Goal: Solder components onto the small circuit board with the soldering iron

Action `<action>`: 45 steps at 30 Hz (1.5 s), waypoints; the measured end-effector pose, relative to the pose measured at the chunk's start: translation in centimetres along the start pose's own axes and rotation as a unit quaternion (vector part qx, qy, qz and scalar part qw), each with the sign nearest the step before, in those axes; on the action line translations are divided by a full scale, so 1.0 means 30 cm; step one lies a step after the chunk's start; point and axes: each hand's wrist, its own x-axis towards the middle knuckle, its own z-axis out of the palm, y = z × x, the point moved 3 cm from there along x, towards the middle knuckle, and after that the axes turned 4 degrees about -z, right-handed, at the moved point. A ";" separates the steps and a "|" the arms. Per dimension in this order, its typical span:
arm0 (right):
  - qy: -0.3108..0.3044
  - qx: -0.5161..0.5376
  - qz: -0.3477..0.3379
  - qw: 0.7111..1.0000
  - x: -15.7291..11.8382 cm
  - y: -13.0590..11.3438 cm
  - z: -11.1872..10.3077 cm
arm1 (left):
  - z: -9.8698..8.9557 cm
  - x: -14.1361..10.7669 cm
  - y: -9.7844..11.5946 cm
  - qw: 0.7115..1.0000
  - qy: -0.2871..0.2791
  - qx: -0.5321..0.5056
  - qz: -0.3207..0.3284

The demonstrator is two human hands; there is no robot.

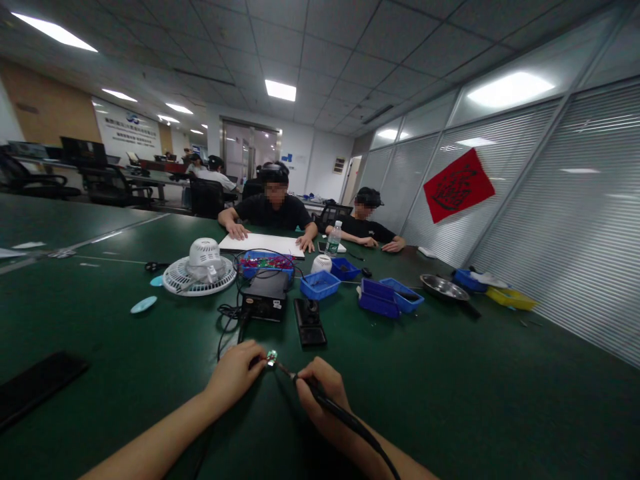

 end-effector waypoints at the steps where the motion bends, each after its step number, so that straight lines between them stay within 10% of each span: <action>1: 0.005 0.003 -0.001 1.000 0.001 -0.003 -0.003 | -0.002 -0.001 0.003 1.000 -0.003 0.001 -0.002; 45: 0.003 0.037 0.121 0.992 0.011 0.028 -0.019 | -0.013 -0.002 0.012 1.000 -0.004 0.003 -0.008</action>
